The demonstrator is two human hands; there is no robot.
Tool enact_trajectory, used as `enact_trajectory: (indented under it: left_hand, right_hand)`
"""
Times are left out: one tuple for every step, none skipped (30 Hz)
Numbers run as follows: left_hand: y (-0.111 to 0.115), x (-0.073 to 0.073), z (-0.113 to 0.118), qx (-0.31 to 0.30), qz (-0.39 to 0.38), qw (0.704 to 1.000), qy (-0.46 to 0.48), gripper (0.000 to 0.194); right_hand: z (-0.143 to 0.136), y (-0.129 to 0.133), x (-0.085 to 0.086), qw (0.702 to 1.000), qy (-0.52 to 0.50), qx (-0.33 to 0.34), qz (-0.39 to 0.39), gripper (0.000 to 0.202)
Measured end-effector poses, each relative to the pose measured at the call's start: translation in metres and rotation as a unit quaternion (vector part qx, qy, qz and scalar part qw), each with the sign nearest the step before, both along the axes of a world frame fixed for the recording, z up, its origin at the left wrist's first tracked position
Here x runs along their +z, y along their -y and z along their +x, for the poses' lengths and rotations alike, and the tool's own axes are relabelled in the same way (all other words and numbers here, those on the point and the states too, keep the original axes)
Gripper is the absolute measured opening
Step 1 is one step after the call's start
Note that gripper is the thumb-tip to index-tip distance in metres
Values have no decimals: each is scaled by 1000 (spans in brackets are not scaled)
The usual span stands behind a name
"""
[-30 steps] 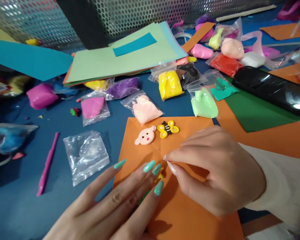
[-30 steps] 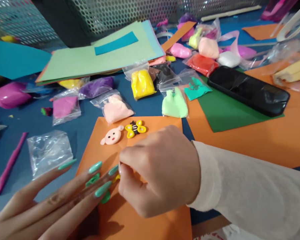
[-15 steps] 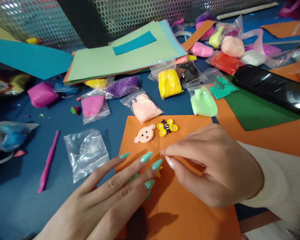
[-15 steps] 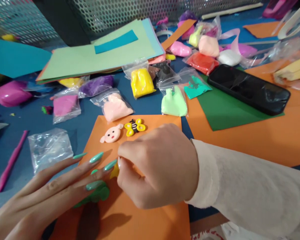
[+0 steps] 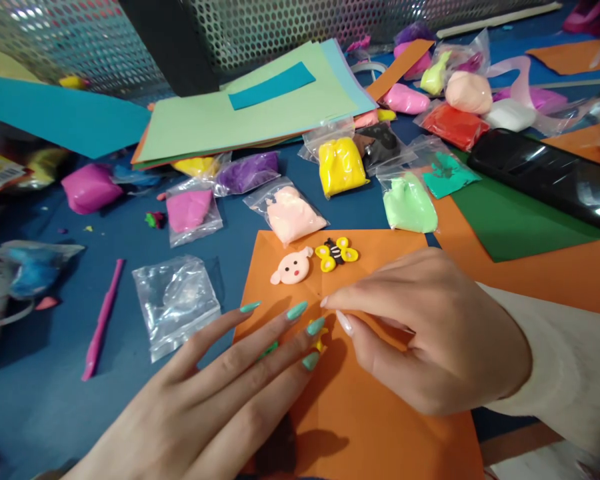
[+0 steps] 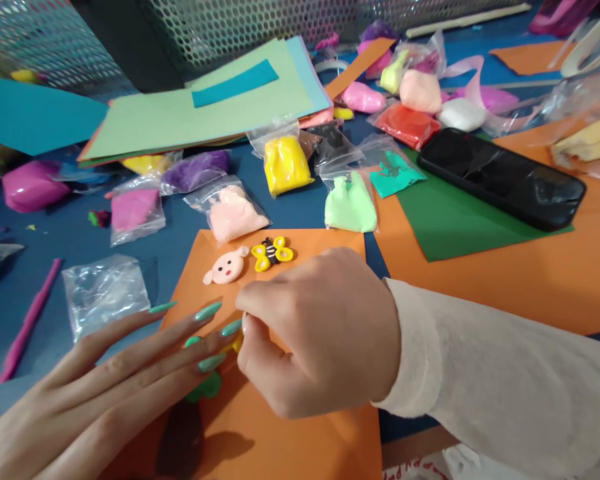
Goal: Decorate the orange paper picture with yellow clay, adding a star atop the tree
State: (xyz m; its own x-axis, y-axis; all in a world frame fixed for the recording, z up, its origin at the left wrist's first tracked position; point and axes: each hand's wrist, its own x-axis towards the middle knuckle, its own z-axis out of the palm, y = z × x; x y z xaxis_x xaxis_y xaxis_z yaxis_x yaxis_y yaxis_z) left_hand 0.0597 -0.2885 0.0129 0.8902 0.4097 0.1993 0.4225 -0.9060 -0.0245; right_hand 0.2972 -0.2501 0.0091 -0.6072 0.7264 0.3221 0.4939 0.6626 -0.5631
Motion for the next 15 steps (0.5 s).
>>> enact_trajectory:
  left_hand:
    - [-1, 1, -1, -3, 5, 1000, -3, 47]
    - [-1, 1, -1, 3, 7, 1000, -1, 45]
    - [0, 1, 0, -1, 6, 1000, -1, 43]
    - [1, 1, 1, -1, 4, 1000, 8, 42]
    - [3, 0, 2, 1, -4, 1000, 16, 41]
    - [6, -2, 4, 6, -13, 999, 29, 41]
    - [8, -3, 5, 19, -23, 998, 46, 41]
    - [10, -5, 6, 31, -32, 997, 59, 41]
    - [12, -7, 8, 48, -38, 995, 75, 41]
    - [13, -8, 9, 54, -42, 995, 76, 42]
    - [12, -8, 9, 48, -42, 996, 69, 43]
    - [11, -8, 10, 38, -39, 997, 58, 45]
    - [9, -7, 9, 26, -35, 998, 43, 47]
    - [6, -6, 9, 16, -26, 999, 34, 50]
    - [3, -4, 8, 10, -18, 999, 25, 53]
  right_hand:
    - [0, 0, 0, 1000, -2, -2, 3, 19]
    - [0, 0, 0, 1000, -2, -4, 2, 20]
    - [0, 0, 0, 1000, -1, -5, 1, 20]
    - [0, 0, 0, 1000, -2, -4, 2, 20]
    - [0, 0, 0, 1000, -2, -4, 2, 19]
    - [0, -1, -1, 1000, -4, -3, 2, 19]
    - [0, -1, -1, 1000, -4, -2, 2, 19]
    - [0, -1, -1, 1000, -6, 0, 2, 18]
    - [0, -1, -1, 1000, -5, 1, 1, 19]
    - [0, -1, -1, 1000, -5, 1, -2, 19]
    - [-1, -1, -1, 1000, -4, 3, -5, 19]
    - [-1, -1, -1, 1000, -4, 4, -7, 19]
    - [-1, -1, -1, 1000, -2, 5, -9, 19]
    - [-1, -1, -1, 1000, 1, 4, -10, 19]
    - [-1, -1, -1, 1000, 5, 3, -11, 20]
